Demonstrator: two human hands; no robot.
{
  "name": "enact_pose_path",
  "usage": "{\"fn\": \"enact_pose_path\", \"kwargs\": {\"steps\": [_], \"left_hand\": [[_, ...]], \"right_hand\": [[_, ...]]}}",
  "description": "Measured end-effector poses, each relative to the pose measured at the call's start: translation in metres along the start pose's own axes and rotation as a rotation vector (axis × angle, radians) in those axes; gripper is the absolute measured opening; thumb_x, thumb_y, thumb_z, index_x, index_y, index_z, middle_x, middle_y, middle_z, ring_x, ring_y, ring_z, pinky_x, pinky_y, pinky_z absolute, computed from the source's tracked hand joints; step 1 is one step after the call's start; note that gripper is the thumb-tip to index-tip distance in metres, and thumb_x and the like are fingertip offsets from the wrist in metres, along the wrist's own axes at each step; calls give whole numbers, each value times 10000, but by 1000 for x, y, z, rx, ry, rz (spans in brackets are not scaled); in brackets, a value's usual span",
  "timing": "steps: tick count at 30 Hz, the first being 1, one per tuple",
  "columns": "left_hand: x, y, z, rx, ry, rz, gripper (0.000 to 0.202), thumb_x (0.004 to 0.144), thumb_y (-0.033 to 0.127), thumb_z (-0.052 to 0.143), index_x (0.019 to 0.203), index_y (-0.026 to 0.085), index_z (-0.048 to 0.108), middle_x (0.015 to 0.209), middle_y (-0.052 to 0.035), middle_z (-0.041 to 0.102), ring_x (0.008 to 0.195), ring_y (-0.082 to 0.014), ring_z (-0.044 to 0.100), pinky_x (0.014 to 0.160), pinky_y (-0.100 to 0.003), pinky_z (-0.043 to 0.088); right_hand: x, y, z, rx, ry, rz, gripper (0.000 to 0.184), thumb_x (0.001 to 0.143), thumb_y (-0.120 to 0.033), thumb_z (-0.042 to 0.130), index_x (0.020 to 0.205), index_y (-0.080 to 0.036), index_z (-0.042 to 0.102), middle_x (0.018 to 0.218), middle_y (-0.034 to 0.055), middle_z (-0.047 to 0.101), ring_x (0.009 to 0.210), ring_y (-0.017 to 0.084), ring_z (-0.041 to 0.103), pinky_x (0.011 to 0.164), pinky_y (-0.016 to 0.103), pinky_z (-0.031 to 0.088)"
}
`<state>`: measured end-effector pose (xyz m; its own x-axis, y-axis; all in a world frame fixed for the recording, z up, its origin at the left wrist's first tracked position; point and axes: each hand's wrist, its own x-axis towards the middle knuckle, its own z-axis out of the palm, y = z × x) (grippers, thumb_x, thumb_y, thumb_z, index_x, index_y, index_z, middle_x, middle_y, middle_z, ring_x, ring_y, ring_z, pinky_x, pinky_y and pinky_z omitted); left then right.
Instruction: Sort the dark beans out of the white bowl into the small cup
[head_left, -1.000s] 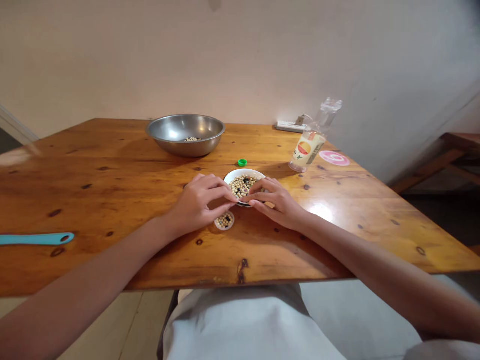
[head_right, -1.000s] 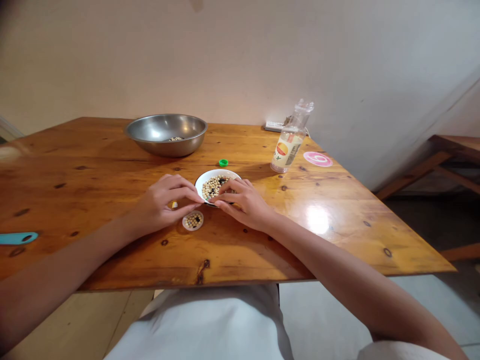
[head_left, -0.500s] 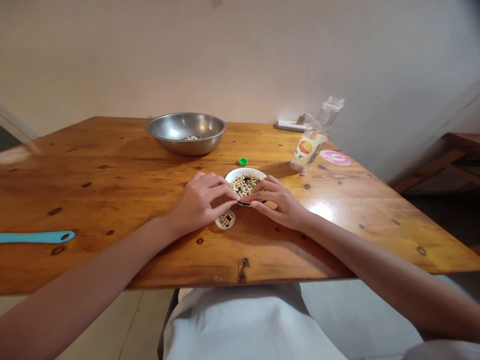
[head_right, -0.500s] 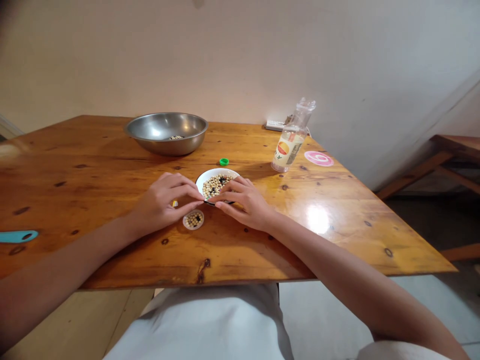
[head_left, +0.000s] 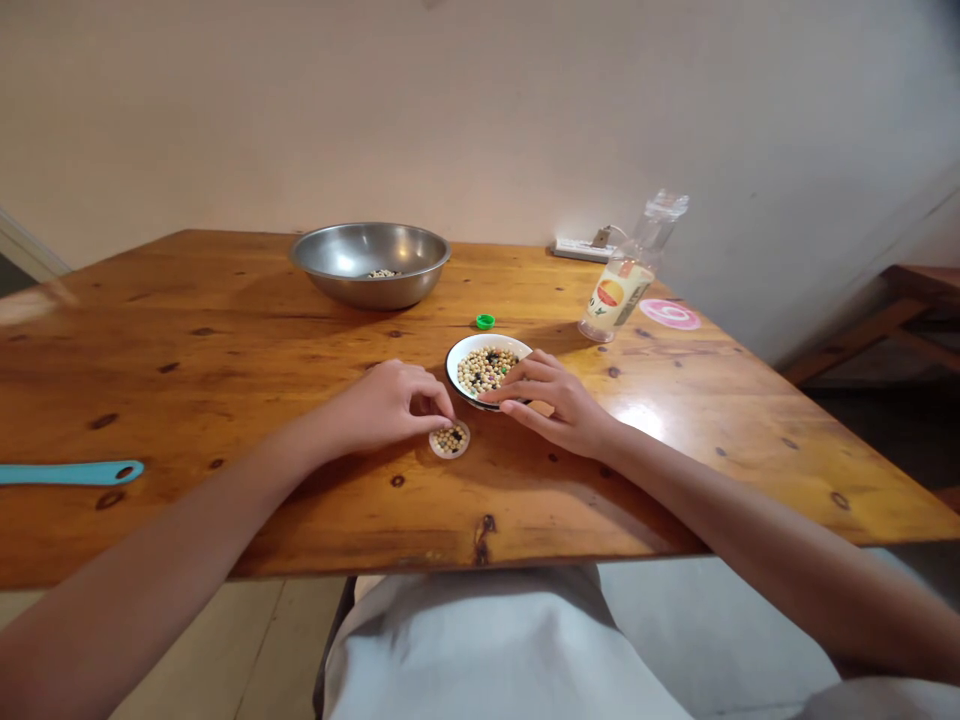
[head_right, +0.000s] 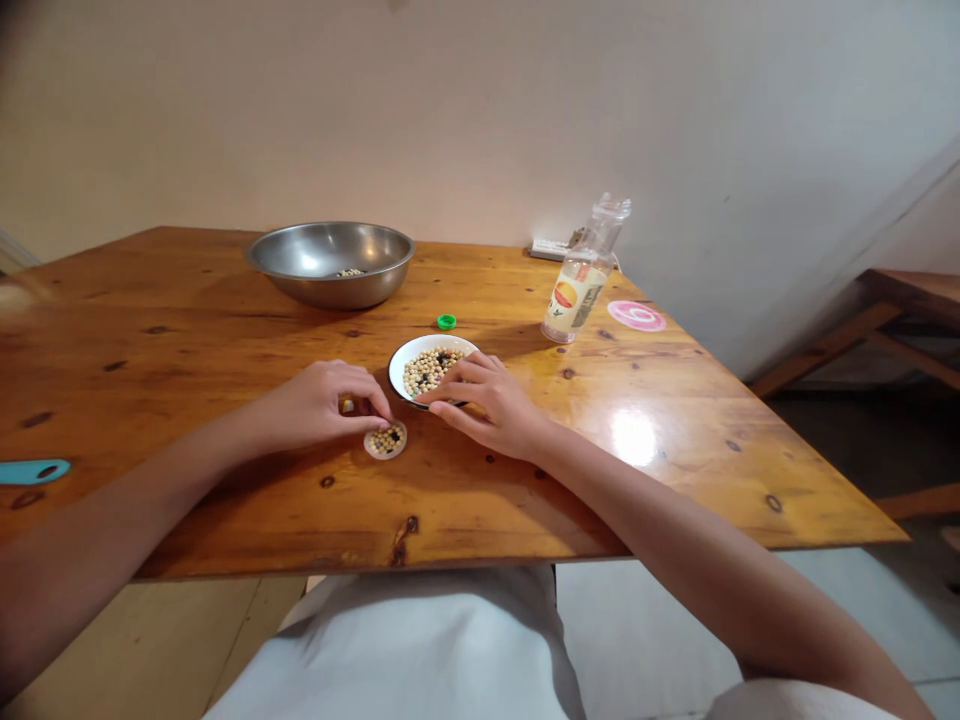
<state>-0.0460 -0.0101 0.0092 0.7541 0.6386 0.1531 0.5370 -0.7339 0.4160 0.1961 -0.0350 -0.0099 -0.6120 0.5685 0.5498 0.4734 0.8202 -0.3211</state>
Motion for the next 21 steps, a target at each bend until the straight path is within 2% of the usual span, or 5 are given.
{"fn": "enact_pose_path", "kwargs": {"steps": [6,13,21], "left_hand": [[0,1,-3,11,-26,-13,121,784,252,607,765,207,718,758,5,697,713,-125,600,682,-216,421],[-1,2,-2,11,-34,81,123,807,279,607,797,221,716,804,0,697,759,-130,596,719,-230,409],[-2,3,-1,16,-109,100,108,794,311,633,814,243,713,726,23,656,680,-107,569,673,-221,365]], "right_hand": [[0,0,0,0,-15,12,212,904,-252,515,1001,-209,698,869,61,639,858,189,518,810,350,402],[0,0,-1,-8,-30,18,222,913,-268,500,1003,-213,696,873,61,641,860,189,520,796,346,398],[0,1,-1,-6,-34,15,224,915,-269,498,1005,-209,693,873,63,642,855,188,522,794,341,396]]}}
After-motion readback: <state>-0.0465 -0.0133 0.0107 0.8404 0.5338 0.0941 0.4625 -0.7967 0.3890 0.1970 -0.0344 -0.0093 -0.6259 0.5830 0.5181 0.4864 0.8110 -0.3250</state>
